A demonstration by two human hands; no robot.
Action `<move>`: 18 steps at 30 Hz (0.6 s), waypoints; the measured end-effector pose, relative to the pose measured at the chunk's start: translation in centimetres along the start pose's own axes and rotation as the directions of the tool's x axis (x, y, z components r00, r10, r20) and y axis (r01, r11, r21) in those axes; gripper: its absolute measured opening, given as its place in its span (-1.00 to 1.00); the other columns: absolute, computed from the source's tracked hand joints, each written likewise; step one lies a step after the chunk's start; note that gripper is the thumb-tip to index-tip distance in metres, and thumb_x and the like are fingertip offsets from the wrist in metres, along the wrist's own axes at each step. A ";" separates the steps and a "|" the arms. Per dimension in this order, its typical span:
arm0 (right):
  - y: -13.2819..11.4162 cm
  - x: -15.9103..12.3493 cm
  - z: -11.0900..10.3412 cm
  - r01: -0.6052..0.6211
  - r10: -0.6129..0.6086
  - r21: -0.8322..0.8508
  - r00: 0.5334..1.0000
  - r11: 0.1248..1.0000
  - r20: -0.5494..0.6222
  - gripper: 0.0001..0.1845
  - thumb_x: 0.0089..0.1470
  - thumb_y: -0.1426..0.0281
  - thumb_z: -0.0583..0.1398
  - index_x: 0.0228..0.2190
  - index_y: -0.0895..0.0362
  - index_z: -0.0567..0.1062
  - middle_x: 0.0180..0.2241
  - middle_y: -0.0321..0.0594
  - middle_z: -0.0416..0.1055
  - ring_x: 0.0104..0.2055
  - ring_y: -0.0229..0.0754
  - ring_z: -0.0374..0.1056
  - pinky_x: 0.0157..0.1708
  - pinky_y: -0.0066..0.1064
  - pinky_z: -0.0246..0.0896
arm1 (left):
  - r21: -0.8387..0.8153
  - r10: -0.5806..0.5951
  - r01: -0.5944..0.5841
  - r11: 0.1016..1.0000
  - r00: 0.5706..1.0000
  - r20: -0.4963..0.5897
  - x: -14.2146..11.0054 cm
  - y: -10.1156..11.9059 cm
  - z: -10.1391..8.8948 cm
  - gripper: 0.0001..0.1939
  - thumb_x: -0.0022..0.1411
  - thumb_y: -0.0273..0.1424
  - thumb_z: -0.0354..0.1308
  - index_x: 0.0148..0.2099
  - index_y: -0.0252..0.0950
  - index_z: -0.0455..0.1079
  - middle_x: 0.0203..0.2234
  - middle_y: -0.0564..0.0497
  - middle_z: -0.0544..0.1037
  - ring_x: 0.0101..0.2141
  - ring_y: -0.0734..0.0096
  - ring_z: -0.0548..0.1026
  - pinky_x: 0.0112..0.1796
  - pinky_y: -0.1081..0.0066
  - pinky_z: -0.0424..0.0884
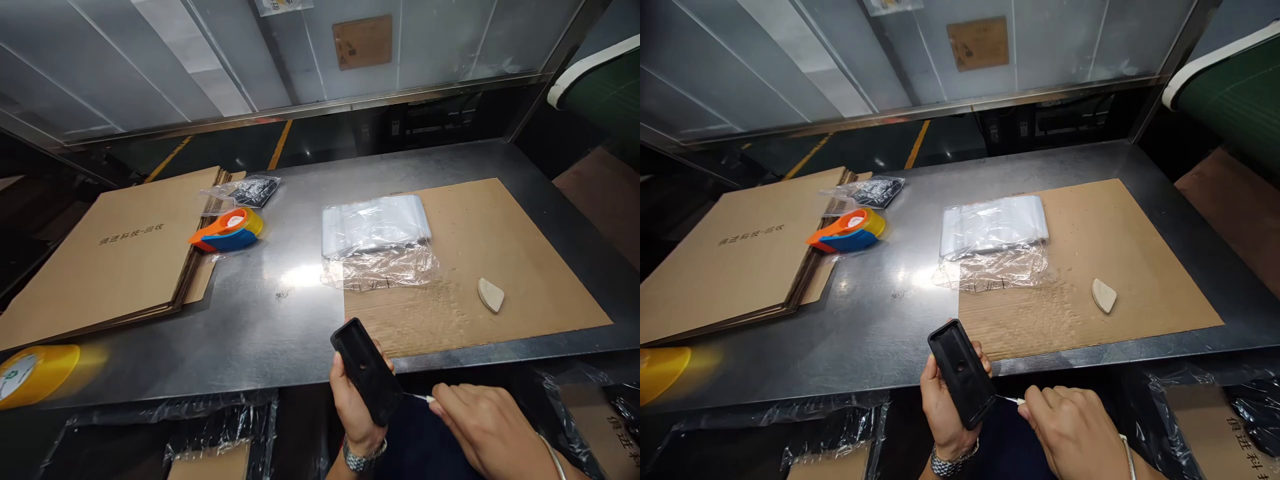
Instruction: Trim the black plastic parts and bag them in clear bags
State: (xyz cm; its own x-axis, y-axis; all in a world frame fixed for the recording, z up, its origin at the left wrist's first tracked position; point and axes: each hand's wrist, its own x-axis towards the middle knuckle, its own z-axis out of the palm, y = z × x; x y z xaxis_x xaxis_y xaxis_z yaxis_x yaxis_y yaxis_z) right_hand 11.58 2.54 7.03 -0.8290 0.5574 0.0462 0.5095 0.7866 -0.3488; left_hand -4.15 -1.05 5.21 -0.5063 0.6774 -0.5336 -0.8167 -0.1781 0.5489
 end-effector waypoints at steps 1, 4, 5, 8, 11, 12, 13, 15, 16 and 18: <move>0.0 0.0 0.0 0.003 -0.003 -0.006 1.000 1.000 0.010 -0.59 0.28 0.37 -0.20 -0.54 0.09 0.23 -0.67 -0.37 0.27 -0.67 -0.28 0.23 -0.64 -0.39 -0.17 | 0.000 -0.001 0.001 1.000 1.000 0.006 0.0 0.0 0.0 -0.54 0.20 -0.18 -0.14 0.09 -0.22 0.20 -0.51 -0.01 0.40 -0.58 0.39 0.37 -0.54 0.43 0.33; -0.1 0.0 0.1 0.003 -0.003 -0.011 0.999 1.000 0.039 -0.59 0.29 0.36 -0.21 -0.54 0.08 0.22 -0.67 -0.38 0.28 -0.67 -0.27 0.25 -0.64 -0.38 -0.19 | 0.007 0.001 -0.001 1.000 1.000 0.023 -0.1 0.0 0.0 -0.53 0.20 -0.19 -0.14 0.12 -0.21 0.16 -0.50 -0.01 0.40 -0.57 0.38 0.37 -0.54 0.42 0.33; -0.1 0.0 0.2 0.002 -0.002 -0.014 0.999 1.000 0.046 -0.59 0.29 0.35 -0.21 -0.54 0.08 0.22 -0.67 -0.38 0.29 -0.67 -0.27 0.26 -0.65 -0.38 -0.19 | 0.010 -0.002 0.002 1.000 1.000 0.023 -0.1 0.0 0.0 -0.53 0.20 -0.19 -0.14 0.13 -0.21 0.16 -0.50 -0.01 0.41 -0.57 0.38 0.37 -0.54 0.42 0.33; -0.1 -0.1 0.3 0.005 -0.003 -0.033 0.998 0.999 0.055 -0.59 0.29 0.33 -0.21 -0.53 0.07 0.21 -0.68 -0.39 0.29 -0.67 -0.25 0.27 -0.65 -0.37 -0.22 | 0.022 -0.009 0.008 1.000 1.000 0.022 -0.1 -0.1 -0.1 -0.51 0.20 -0.18 -0.13 0.14 -0.21 0.13 -0.49 -0.02 0.41 -0.57 0.38 0.37 -0.54 0.42 0.33; -0.1 0.0 0.3 0.003 0.001 -0.058 0.998 0.998 0.063 -0.59 0.29 0.33 -0.22 -0.53 0.07 0.19 -0.68 -0.40 0.29 -0.68 -0.24 0.27 -0.66 -0.36 -0.24 | 0.017 -0.009 0.008 1.000 0.999 0.037 -0.1 -0.1 -0.1 -0.51 0.20 -0.18 -0.14 0.15 -0.19 0.12 -0.49 -0.02 0.40 -0.57 0.38 0.37 -0.53 0.41 0.33; 0.0 0.0 0.3 0.004 0.000 -0.066 0.998 0.998 0.061 -0.59 0.29 0.33 -0.22 -0.53 0.07 0.19 -0.69 -0.40 0.29 -0.69 -0.24 0.27 -0.66 -0.36 -0.25 | 0.013 -0.007 0.007 1.000 0.999 0.043 -0.1 -0.1 -0.1 -0.51 0.20 -0.18 -0.14 0.15 -0.19 0.11 -0.48 -0.02 0.40 -0.56 0.38 0.37 -0.52 0.41 0.33; 0.0 0.1 0.3 0.004 0.000 -0.072 0.998 0.997 0.064 -0.59 0.29 0.33 -0.23 -0.53 0.07 0.19 -0.69 -0.40 0.29 -0.69 -0.24 0.27 -0.66 -0.36 -0.26 | 0.011 -0.006 0.005 1.000 0.999 0.046 -0.1 -0.2 -0.1 -0.51 0.21 -0.18 -0.15 0.16 -0.18 0.11 -0.48 -0.02 0.40 -0.56 0.38 0.37 -0.52 0.41 0.33; 0.0 0.1 0.3 0.009 -0.004 -0.075 0.998 0.997 0.066 -0.60 0.29 0.33 -0.22 -0.53 0.07 0.18 -0.69 -0.41 0.29 -0.69 -0.23 0.27 -0.65 -0.36 -0.27 | 0.014 -0.008 0.007 1.000 0.998 0.055 0.0 -0.2 -0.2 -0.51 0.21 -0.18 -0.15 0.16 -0.19 0.11 -0.48 -0.02 0.40 -0.56 0.38 0.37 -0.52 0.41 0.33; 0.0 0.0 0.3 0.010 -0.005 -0.073 0.998 0.997 0.070 -0.61 0.29 0.33 -0.22 -0.53 0.07 0.18 -0.69 -0.41 0.28 -0.69 -0.23 0.27 -0.65 -0.36 -0.27 | 0.018 -0.009 0.008 1.000 0.998 0.058 0.0 -0.2 -0.2 -0.51 0.21 -0.18 -0.15 0.16 -0.19 0.10 -0.48 -0.02 0.40 -0.56 0.38 0.37 -0.53 0.41 0.32; 0.1 0.0 0.3 0.007 -0.002 -0.069 0.997 0.998 0.078 -0.62 0.29 0.33 -0.21 -0.53 0.06 0.17 -0.68 -0.41 0.28 -0.69 -0.23 0.27 -0.65 -0.37 -0.27 | 0.026 -0.014 0.012 1.000 0.998 0.062 0.0 -0.2 -0.2 -0.50 0.21 -0.18 -0.15 0.17 -0.20 0.09 -0.49 -0.02 0.40 -0.56 0.38 0.37 -0.53 0.41 0.32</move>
State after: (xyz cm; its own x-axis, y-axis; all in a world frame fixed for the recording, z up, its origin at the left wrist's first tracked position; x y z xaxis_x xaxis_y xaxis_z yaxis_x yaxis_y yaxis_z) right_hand 11.58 2.51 6.68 -0.8453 0.5336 -0.0268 0.5184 0.8069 -0.2833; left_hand -4.04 -1.14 5.01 -0.4768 0.7228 -0.5001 -0.8152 -0.1508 0.5592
